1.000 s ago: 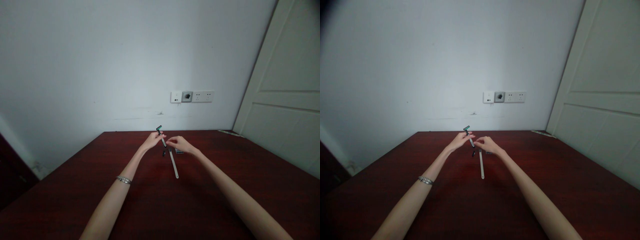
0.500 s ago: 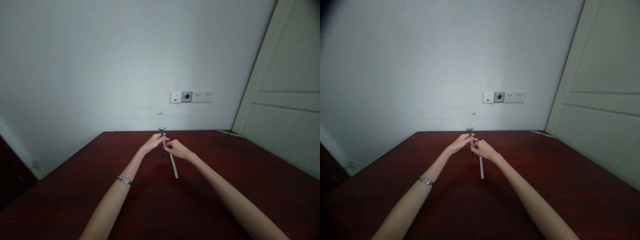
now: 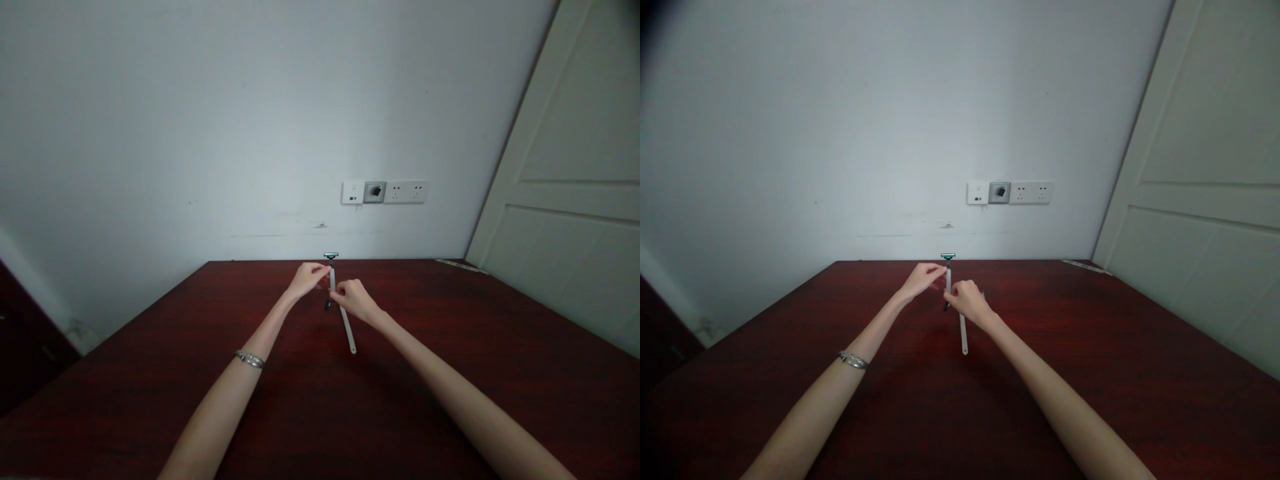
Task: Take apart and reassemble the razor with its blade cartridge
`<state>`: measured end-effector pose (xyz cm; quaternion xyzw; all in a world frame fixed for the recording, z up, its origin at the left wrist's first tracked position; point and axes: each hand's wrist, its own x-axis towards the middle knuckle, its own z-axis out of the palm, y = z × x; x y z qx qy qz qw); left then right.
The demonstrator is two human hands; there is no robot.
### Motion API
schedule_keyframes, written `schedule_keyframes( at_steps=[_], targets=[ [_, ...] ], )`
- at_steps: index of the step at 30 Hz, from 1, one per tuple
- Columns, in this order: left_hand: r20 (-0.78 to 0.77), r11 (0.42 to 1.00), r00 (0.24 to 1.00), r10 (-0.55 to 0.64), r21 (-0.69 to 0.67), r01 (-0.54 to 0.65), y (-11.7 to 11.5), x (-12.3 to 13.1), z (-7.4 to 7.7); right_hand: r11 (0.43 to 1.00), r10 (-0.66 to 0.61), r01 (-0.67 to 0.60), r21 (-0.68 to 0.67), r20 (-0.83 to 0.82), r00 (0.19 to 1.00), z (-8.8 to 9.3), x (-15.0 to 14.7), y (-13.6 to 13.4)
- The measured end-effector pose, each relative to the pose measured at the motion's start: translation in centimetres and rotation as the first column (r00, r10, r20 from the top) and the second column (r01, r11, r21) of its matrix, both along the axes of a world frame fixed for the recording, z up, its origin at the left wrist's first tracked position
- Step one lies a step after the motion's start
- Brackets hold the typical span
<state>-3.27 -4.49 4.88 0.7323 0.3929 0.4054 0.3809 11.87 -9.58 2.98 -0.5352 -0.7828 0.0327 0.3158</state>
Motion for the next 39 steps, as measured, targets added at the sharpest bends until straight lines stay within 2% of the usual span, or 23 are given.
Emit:
schedule_keyframes(
  at_steps=[4,9,14,17,21,25,29,33,36,39],
  targets=[
    [0.026,0.993,0.993,0.118,-0.028,-0.117,-0.4,0.4,0.5,1.000,-0.004,0.004,-0.002,-0.002,1.000,-0.2,-0.3,0.1],
    [-0.029,0.961,0.961,0.276,0.020,-0.276,-0.5,1.3,0.2,1.000,-0.011,0.011,0.001,0.015,1.000,-1.1,-0.5,0.6],
    [-0.108,0.942,0.941,0.322,0.140,-0.306,0.0,1.4,-0.5,0.999,-0.042,0.042,-0.019,0.039,0.998,-1.6,-0.8,0.8],
    [-0.149,0.938,0.929,0.337,0.140,-0.318,0.3,1.1,-0.8,0.994,0.024,-0.025,-0.103,-0.018,1.000,-1.3,-0.6,0.6],
    [-0.222,0.947,0.924,0.313,0.002,-0.320,0.9,0.4,-1.3,0.935,0.094,-0.152,-0.321,-0.188,0.978,-0.5,1.0,0.9],
    [-0.384,0.961,0.895,0.227,-0.061,-0.270,1.4,-0.4,-2.2,0.897,-0.012,-0.141,-0.418,-0.341,0.940,-0.2,3.5,2.2],
    [-0.497,0.964,0.863,0.089,-0.175,-0.200,1.1,-1.1,-3.0,0.879,-0.079,-0.141,-0.456,-0.432,0.899,-0.5,5.5,3.6],
    [-0.542,0.956,0.840,0.031,-0.229,-0.183,1.0,-1.1,-3.6,0.862,-0.108,-0.158,-0.481,-0.480,0.870,-1.0,6.5,4.4],
    [-0.601,0.958,0.799,0.002,-0.227,-0.173,1.1,-0.8,-4.0,0.855,-0.109,-0.172,-0.489,-0.494,0.863,-1.1,6.6,4.6],
    [-0.682,0.974,0.731,-0.007,-0.171,-0.150,1.1,-0.5,-4.2,0.847,-0.119,-0.162,-0.506,-0.479,0.870,-1.0,6.6,4.6]
  ],
)
